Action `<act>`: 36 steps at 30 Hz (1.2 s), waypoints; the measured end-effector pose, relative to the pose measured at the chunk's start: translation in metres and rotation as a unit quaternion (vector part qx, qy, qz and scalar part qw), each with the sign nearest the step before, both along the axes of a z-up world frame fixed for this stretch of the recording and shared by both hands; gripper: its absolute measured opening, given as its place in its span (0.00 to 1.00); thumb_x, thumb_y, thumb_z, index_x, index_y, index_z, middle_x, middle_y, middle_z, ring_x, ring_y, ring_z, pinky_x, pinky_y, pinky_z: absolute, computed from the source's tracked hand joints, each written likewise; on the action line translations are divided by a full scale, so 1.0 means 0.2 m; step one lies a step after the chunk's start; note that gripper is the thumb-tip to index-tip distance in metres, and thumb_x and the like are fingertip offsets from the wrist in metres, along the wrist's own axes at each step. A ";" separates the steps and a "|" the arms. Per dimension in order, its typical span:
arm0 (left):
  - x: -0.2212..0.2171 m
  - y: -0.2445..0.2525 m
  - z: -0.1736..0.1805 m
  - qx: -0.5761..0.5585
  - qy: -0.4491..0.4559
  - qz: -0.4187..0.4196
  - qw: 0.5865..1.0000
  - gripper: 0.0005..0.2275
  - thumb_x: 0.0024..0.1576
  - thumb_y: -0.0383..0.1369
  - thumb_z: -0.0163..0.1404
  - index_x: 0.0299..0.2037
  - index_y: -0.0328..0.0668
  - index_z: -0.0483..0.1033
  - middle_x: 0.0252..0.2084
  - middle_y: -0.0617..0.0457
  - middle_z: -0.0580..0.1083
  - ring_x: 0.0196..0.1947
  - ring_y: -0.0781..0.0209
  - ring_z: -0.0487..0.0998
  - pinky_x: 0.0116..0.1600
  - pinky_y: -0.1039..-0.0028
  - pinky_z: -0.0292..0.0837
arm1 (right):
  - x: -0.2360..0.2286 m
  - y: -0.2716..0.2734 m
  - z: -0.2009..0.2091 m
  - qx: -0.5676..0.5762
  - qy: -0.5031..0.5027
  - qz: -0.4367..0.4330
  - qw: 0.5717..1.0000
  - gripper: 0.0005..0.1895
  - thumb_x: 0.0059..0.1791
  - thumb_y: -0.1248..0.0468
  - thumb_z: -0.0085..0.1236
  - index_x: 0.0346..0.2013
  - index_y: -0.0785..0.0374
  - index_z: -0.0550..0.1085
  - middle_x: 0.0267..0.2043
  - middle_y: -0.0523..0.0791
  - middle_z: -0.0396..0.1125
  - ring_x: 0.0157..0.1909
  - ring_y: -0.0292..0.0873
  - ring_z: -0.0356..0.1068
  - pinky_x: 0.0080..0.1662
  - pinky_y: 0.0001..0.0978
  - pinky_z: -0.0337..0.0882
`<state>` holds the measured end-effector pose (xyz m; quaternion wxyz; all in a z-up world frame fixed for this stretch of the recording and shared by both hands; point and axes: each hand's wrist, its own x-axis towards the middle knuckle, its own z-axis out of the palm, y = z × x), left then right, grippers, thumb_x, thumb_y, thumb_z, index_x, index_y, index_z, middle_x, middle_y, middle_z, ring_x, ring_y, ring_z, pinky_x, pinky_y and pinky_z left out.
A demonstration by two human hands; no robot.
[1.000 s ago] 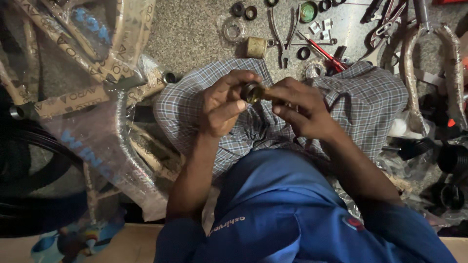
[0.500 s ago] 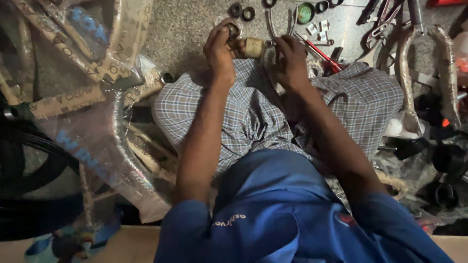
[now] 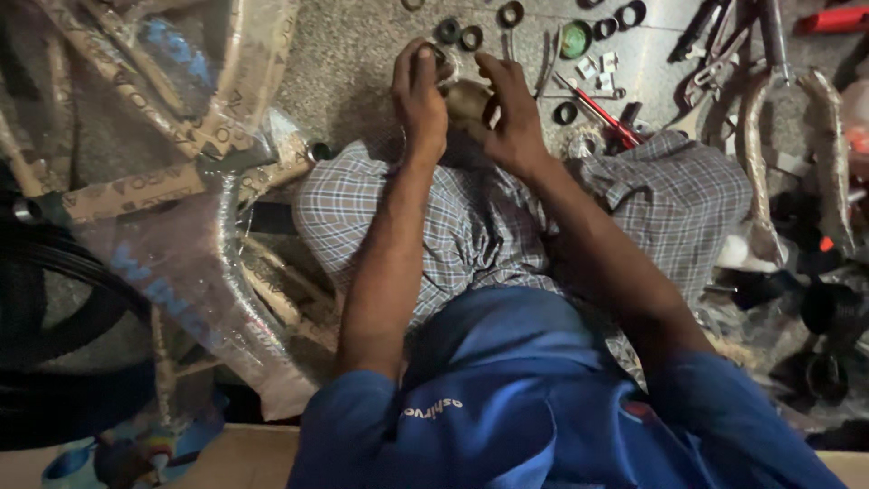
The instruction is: The person sits on the floor and repeatedly picks up small black rubber rings. They dip their fingers into a small container of yellow grease and apply it to the rings, then place them back on the floor among other parts and tools.
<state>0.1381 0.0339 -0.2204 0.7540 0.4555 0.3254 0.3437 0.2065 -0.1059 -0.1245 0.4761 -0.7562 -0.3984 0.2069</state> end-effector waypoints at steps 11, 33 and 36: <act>-0.04 0.01 0.27 -0.224 -0.168 -0.063 0.958 0.17 0.65 0.40 0.48 0.58 0.36 0.73 0.44 0.42 0.76 0.33 0.46 0.82 0.36 0.59 0.83 | -0.08 -0.22 0.38 0.026 -0.106 0.060 0.992 0.26 0.50 0.73 0.61 0.63 0.58 0.71 0.49 0.50 0.70 0.49 0.50 0.74 0.50 0.40 0.75; -0.05 -0.02 0.36 -0.105 -0.106 -0.139 0.979 0.15 0.68 0.36 0.44 0.59 0.36 0.73 0.45 0.43 0.75 0.32 0.52 0.84 0.34 0.67 0.82 | -0.15 -0.15 0.48 -0.260 -0.447 0.165 0.840 0.19 0.49 0.66 0.53 0.55 0.55 0.72 0.42 0.49 0.67 0.43 0.49 0.69 0.42 0.43 0.66; -0.05 -0.03 0.35 -0.107 -0.075 -0.134 0.982 0.13 0.66 0.34 0.45 0.56 0.37 0.74 0.44 0.44 0.75 0.29 0.53 0.83 0.30 0.67 0.82 | -0.15 -0.15 0.49 -0.268 -0.468 0.180 0.823 0.17 0.53 0.65 0.50 0.57 0.56 0.71 0.41 0.49 0.66 0.43 0.48 0.69 0.42 0.42 0.66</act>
